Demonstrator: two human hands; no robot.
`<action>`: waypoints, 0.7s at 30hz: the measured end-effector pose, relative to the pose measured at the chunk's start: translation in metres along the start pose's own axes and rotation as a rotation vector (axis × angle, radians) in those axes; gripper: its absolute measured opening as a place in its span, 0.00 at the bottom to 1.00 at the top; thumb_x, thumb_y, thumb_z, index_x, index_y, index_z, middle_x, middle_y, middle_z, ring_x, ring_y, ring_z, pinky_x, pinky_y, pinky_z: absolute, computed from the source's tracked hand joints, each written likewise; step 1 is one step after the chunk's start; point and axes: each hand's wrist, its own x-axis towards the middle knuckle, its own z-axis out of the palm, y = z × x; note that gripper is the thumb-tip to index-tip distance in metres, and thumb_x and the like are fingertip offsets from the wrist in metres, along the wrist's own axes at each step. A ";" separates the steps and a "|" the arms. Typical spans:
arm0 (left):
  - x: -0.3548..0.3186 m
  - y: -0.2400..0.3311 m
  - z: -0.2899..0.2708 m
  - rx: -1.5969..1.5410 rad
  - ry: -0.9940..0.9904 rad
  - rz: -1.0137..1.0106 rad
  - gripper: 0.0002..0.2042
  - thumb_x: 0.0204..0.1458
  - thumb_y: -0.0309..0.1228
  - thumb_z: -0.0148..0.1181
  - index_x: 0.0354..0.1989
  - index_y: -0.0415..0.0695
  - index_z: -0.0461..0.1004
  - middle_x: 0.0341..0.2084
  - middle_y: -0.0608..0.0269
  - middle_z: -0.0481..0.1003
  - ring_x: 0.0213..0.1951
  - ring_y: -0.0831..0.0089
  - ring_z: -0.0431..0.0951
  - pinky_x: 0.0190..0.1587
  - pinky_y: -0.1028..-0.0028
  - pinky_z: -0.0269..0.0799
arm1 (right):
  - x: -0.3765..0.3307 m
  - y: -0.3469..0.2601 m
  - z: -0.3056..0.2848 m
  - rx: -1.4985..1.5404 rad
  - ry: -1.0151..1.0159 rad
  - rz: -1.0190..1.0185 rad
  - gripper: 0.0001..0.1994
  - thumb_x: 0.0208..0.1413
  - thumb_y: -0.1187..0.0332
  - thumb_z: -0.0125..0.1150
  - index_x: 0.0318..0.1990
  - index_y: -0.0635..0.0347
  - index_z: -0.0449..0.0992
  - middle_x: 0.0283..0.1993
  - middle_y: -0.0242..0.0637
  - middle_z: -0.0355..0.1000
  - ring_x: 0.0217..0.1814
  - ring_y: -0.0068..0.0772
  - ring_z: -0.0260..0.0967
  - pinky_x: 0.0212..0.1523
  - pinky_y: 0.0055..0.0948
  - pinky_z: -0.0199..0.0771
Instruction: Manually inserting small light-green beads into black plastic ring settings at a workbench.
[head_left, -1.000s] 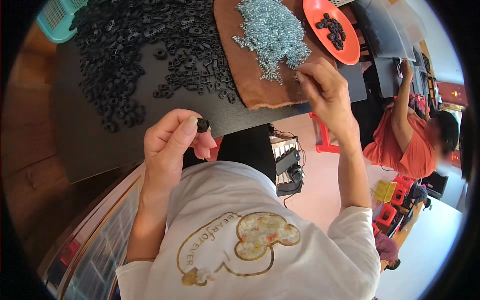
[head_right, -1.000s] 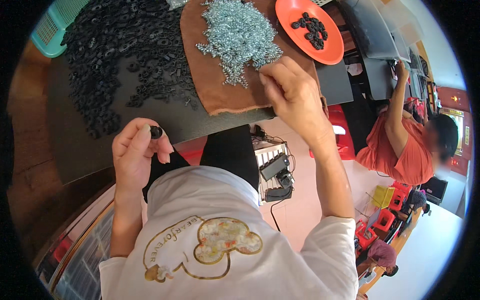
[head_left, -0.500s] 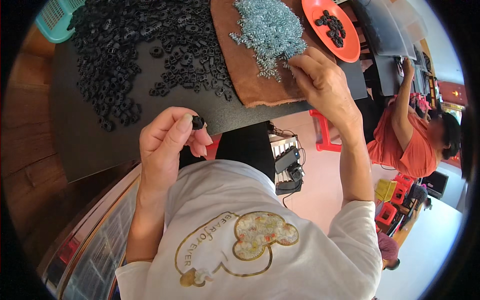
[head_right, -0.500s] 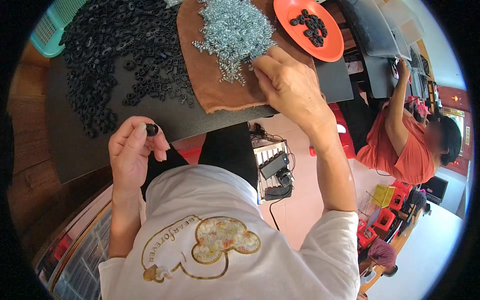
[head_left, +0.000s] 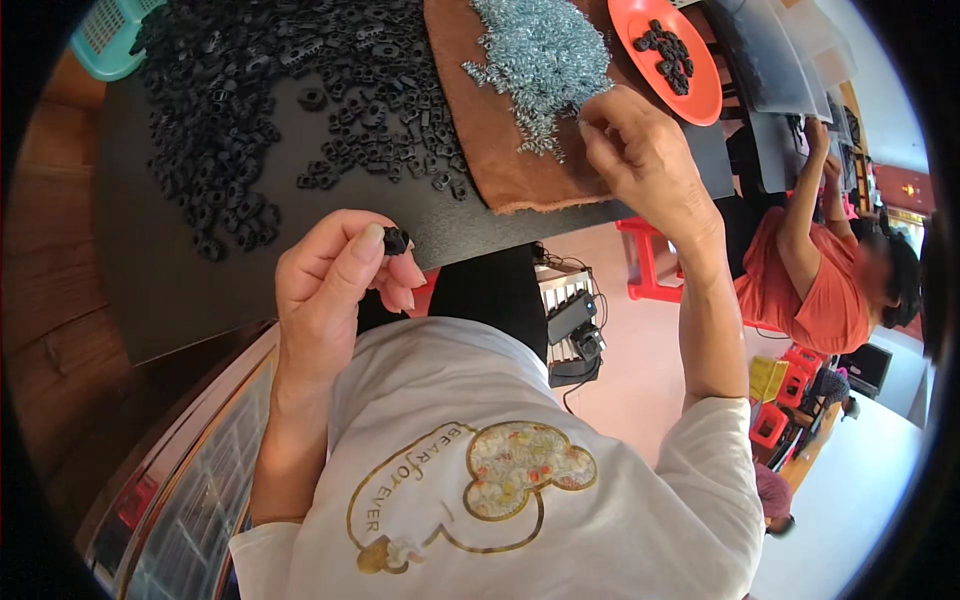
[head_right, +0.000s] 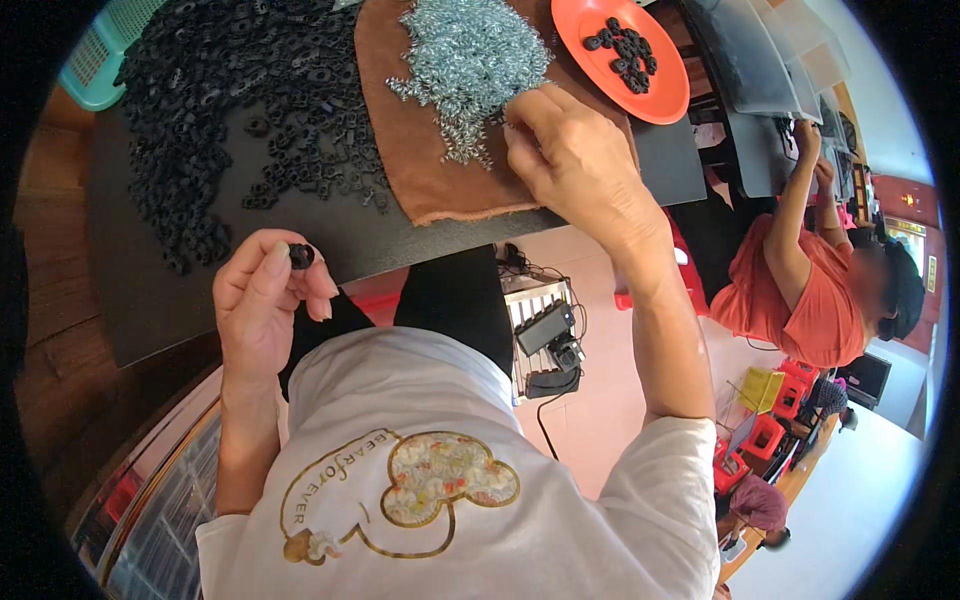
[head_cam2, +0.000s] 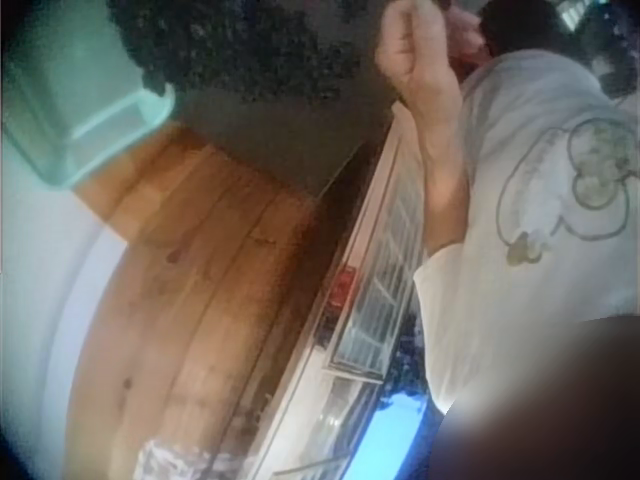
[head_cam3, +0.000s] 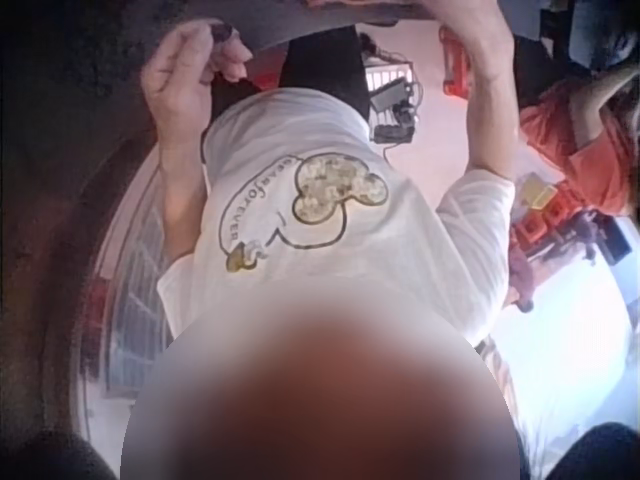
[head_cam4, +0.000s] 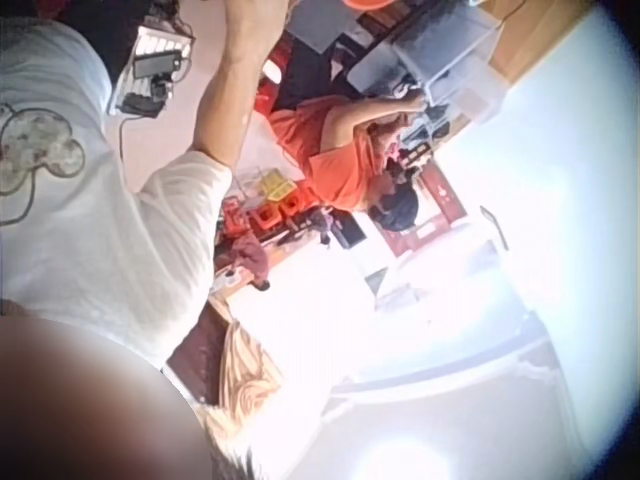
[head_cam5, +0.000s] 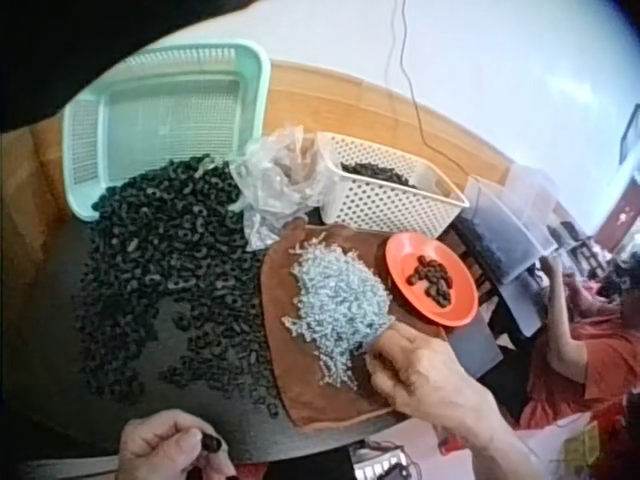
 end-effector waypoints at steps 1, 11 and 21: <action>0.000 0.000 0.000 0.000 0.000 -0.001 0.12 0.64 0.34 0.49 0.38 0.36 0.73 0.25 0.60 0.76 0.24 0.80 0.73 0.28 0.80 0.71 | 0.000 0.002 0.001 0.000 -0.001 0.000 0.05 0.53 0.76 0.58 0.38 0.64 0.73 0.31 0.41 0.68 0.32 0.40 0.70 0.35 0.32 0.71; 0.002 0.000 0.000 0.024 0.004 -0.002 0.12 0.64 0.33 0.49 0.37 0.36 0.73 0.24 0.61 0.76 0.23 0.81 0.72 0.27 0.81 0.70 | -0.002 -0.003 -0.003 0.132 -0.025 0.176 0.03 0.55 0.76 0.58 0.36 0.65 0.72 0.28 0.30 0.68 0.29 0.16 0.63 0.29 0.21 0.66; 0.003 0.001 0.001 0.034 0.002 -0.013 0.12 0.64 0.33 0.49 0.37 0.36 0.73 0.24 0.61 0.76 0.23 0.81 0.72 0.27 0.81 0.70 | -0.002 0.005 0.000 0.175 0.033 0.090 0.05 0.56 0.76 0.61 0.38 0.66 0.73 0.29 0.28 0.69 0.31 0.16 0.65 0.33 0.20 0.68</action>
